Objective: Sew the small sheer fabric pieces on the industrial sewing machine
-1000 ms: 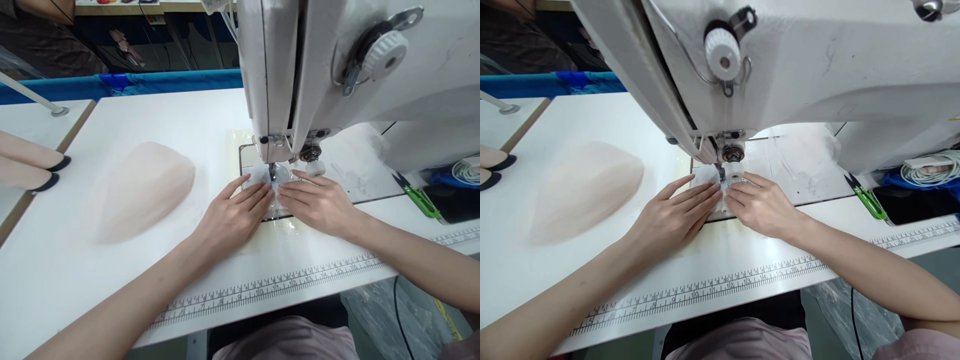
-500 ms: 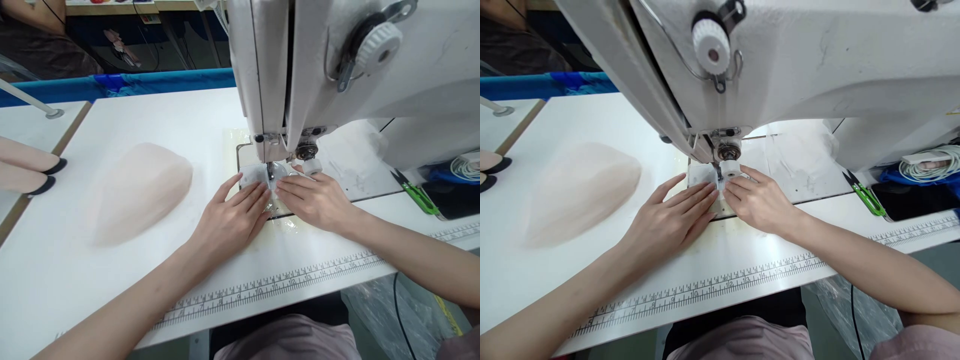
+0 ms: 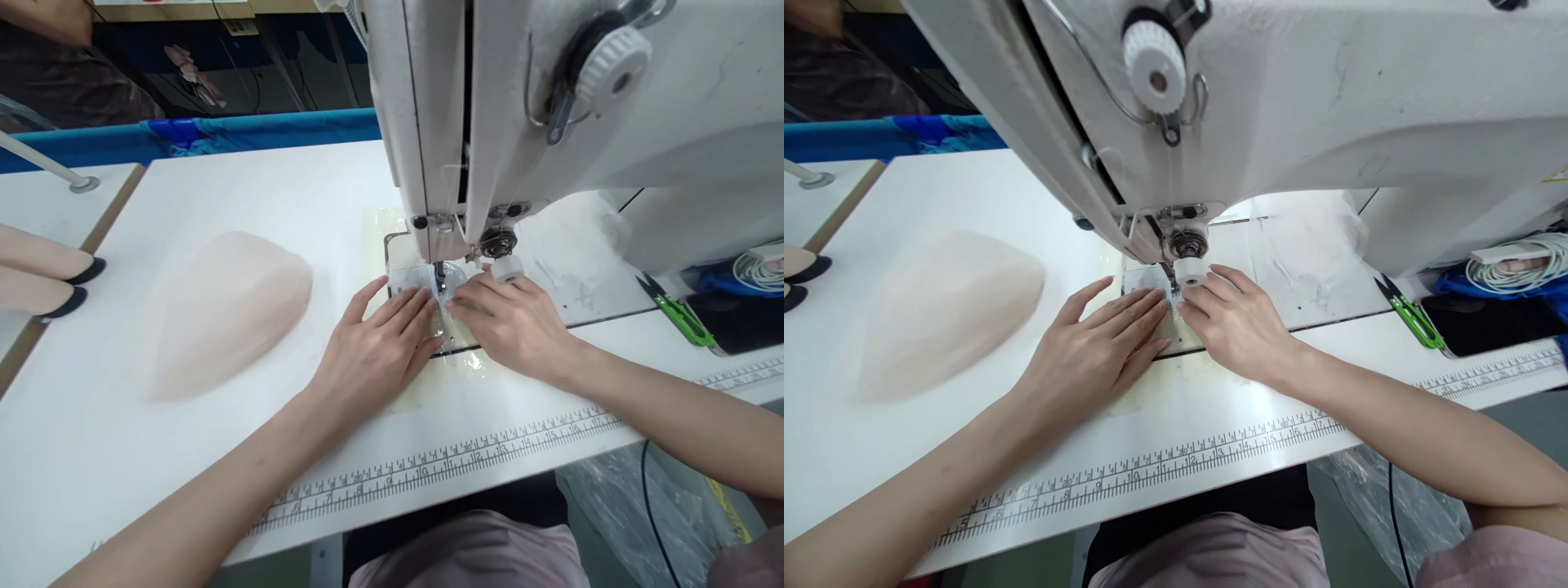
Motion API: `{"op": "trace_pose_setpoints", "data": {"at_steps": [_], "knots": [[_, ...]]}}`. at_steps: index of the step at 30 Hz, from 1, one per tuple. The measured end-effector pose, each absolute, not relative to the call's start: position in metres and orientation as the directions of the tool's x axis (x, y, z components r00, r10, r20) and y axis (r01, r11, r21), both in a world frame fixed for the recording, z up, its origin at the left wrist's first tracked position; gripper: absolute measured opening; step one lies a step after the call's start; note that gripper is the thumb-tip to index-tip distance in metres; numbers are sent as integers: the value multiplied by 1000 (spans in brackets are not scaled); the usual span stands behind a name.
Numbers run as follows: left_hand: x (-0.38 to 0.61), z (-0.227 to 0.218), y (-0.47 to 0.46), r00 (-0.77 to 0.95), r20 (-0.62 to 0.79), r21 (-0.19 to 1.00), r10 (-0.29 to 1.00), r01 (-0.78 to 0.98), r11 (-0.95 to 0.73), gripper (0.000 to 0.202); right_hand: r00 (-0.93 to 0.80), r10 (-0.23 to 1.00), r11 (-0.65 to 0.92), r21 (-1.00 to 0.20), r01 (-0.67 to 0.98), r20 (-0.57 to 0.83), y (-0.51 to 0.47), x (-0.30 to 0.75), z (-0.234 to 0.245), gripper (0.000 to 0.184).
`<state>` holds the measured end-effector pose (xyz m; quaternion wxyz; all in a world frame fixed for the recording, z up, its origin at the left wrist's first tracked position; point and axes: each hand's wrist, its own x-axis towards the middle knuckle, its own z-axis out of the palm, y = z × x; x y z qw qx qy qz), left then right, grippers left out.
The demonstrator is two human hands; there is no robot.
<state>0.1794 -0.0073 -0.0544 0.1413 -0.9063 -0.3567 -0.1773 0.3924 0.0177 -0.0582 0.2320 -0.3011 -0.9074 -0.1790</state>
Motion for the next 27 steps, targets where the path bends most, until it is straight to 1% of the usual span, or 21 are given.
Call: {"op": "trace_pose_setpoints", "data": {"at_steps": [4,8,14,19,27], "knots": [[180,-56,-5,666,425,-113,613,711,-694,35,-721,460,752,204,627,519,19,392,-59,30],[180,-57,0,654,425,-93,626,719,-688,36,-720,485,735,214,643,497,21,391,-60,30],[177,-59,10,629,414,-43,658,735,-677,39,-724,500,703,265,660,475,23,389,-61,32],[177,-58,13,602,394,-24,695,762,-647,41,-726,506,699,272,661,465,24,392,-60,31],[176,-60,17,546,382,-27,745,813,-582,44,-697,478,687,267,676,534,25,396,-56,32]]}}
